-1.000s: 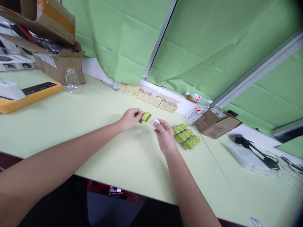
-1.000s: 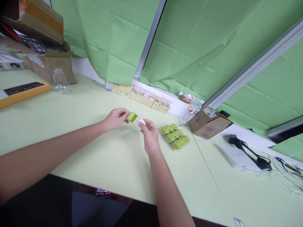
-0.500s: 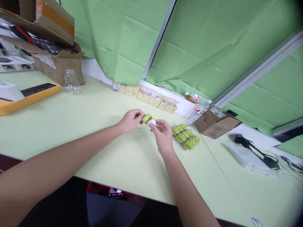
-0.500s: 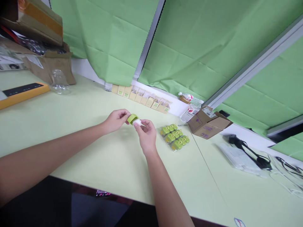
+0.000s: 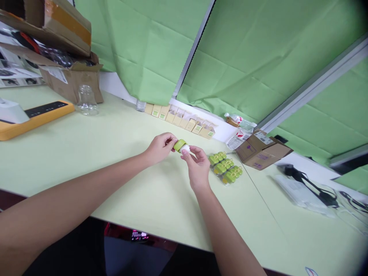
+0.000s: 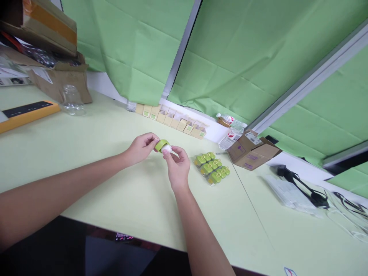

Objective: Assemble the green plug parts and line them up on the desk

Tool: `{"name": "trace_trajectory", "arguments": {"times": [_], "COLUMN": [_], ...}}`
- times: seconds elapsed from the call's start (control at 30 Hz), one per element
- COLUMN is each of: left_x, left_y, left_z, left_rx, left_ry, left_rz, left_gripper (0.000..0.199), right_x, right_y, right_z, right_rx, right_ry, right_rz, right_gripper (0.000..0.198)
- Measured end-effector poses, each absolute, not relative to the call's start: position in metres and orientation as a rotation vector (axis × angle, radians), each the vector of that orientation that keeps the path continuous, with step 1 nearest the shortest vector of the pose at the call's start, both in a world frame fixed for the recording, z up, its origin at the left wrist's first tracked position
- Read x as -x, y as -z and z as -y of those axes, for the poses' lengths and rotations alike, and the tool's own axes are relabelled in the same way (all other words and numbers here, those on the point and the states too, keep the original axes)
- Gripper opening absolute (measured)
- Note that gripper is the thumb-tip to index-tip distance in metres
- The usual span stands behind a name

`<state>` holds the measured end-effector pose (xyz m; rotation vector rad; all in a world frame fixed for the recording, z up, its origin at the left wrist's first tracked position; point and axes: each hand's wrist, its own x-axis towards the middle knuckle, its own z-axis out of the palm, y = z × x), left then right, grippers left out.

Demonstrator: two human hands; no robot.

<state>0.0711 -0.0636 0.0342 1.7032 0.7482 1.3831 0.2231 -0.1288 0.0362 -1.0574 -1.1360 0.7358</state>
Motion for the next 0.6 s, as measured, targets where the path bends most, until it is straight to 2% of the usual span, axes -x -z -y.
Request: {"name": "trace_trajectory", "arguments": {"times": [0.2, 0.33, 0.47, 0.6], "left_x": [-0.0722, -0.0734, -0.0764, -0.0785], "left_y": [-0.0345, -0.0323, -0.0278, -0.0254], "left_z": [0.065, 0.0655, 0.0638, 0.0619], "left_rx": [-1.679, -1.636, -1.555, -1.494], "left_ry": [-1.376, -1.359, -1.344, -1.351], "left_rz": [-0.762, -0.774, -0.756, -0.684], "left_gripper": [0.02, 0.021, 0.024, 0.026], "right_x": [-0.2231, -0.2188, -0.2144, -0.214], "right_y": [-0.0386, -0.0358, -0.0312, -0.0321], "right_z": [0.1304, 0.131, 0.1316, 0.1344], "right_rx": [1.079, 1.08, 1.097, 1.098], "right_ry": [-0.74, -0.716, -0.606, -0.451], "right_rz": [1.158, 1.135, 1.164, 1.267], "right_gripper": [0.034, 0.04, 0.045, 0.037]}}
